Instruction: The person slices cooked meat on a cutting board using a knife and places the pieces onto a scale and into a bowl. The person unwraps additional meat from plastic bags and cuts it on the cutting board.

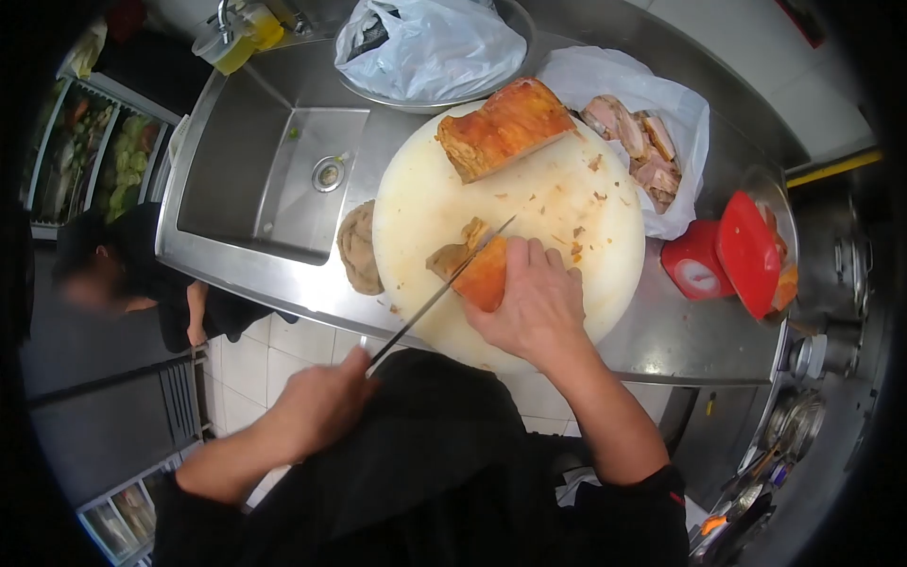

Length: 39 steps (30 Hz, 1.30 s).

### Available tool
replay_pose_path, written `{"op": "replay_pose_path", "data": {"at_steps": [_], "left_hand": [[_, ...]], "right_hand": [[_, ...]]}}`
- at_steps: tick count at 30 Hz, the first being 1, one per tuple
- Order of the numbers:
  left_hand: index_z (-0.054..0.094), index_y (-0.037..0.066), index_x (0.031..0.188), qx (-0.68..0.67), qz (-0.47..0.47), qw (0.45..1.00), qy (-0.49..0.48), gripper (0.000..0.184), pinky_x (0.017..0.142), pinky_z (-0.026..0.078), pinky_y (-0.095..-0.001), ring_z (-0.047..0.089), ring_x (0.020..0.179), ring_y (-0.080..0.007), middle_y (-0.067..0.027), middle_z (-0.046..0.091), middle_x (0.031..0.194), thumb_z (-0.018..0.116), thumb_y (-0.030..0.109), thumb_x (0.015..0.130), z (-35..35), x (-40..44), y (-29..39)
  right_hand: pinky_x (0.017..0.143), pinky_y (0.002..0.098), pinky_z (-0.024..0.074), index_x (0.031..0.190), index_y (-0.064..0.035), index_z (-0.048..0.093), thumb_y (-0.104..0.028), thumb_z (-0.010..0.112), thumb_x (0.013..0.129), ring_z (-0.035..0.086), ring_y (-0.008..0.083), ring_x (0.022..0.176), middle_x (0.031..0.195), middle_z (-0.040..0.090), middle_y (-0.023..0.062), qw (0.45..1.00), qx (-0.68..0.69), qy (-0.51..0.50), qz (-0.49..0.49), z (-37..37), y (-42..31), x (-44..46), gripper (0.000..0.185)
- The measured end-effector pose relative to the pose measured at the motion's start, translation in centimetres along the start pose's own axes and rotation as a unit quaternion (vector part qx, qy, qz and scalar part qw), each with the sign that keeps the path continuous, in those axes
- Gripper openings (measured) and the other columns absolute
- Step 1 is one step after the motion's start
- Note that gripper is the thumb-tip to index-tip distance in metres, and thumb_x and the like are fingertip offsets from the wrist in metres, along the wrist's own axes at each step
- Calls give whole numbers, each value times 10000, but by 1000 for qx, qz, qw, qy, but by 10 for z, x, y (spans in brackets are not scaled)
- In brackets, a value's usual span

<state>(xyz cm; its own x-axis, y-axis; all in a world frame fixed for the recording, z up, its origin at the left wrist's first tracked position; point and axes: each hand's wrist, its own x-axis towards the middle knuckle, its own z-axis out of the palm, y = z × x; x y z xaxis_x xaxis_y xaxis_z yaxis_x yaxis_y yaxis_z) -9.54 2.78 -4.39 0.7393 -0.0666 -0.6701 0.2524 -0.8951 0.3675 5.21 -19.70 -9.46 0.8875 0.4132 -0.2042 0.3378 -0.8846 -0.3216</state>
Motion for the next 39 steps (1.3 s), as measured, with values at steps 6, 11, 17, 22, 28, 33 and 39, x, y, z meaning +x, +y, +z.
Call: {"op": "replay_pose_path", "data": {"at_steps": [6, 11, 17, 22, 28, 33, 39], "left_hand": [[465, 68, 1104, 35, 68, 991, 113, 268, 714, 536, -548, 677, 816, -461, -236, 686, 803, 594, 270, 984, -22, 88, 25], [471, 68, 1086, 29, 69, 972, 221, 269, 703, 530, -532, 682, 838, -440, -211, 697, 840, 616, 270, 984, -60, 48, 16], [513, 44, 1102, -151, 55, 938, 306, 328, 673, 527, -512, 671, 793, -476, -234, 696, 812, 711, 243, 933, -50, 32, -4], [544, 9, 1100, -210, 5, 919, 332, 287, 594, 523, -426, 684, 656, -387, -214, 676, 731, 695, 197, 945, -17, 20, -37], [541, 1, 1049, -297, -55, 892, 336, 257, 475, 456, -314, 598, 479, -162, -93, 592, 593, 691, 191, 961, 13, -7, -52], [530, -1, 1033, -340, -46, 884, 318, 252, 464, 444, -295, 565, 468, -125, -43, 573, 585, 663, 209, 990, 16, 1, -43], [564, 6, 1055, -330, -7, 891, 313, 257, 500, 466, -303, 590, 498, -140, -62, 598, 598, 667, 231, 987, 4, 19, -12]], "right_hand": [[948, 513, 457, 1246, -2, 500, -536, 794, 726, 577, 375, 1113, 1180, 584, 182, 999, -27, -43, 19, -15, -8, -3, 801], [1033, 487, 439, 1395, 39, 472, -535, 796, 727, 551, 407, 1205, 1260, 555, 259, 996, 82, 9, -20, -22, -10, 10, 938], [980, 480, 490, 1293, -77, 616, -336, 755, 771, 527, 491, 1183, 1334, 491, 287, 997, -4, -64, -53, 1, -53, 70, 599], [982, 476, 499, 1111, -73, 716, -280, 758, 724, 553, 429, 1164, 1244, 550, 272, 986, 142, 41, -74, -19, -30, 68, 441], [1084, 454, 440, 1176, -69, 710, -324, 770, 755, 538, 404, 1269, 1320, 558, 279, 983, 49, 155, 83, -90, 121, 111, 496], [1148, 477, 374, 1353, -92, 601, -409, 806, 759, 490, 409, 1333, 1375, 560, 247, 984, -5, 148, -103, -110, 103, 81, 704], [1128, 493, 383, 1204, -116, 665, -404, 790, 794, 484, 427, 1320, 1434, 506, 178, 870, -56, -89, -481, -30, 33, 27, 516]]}}
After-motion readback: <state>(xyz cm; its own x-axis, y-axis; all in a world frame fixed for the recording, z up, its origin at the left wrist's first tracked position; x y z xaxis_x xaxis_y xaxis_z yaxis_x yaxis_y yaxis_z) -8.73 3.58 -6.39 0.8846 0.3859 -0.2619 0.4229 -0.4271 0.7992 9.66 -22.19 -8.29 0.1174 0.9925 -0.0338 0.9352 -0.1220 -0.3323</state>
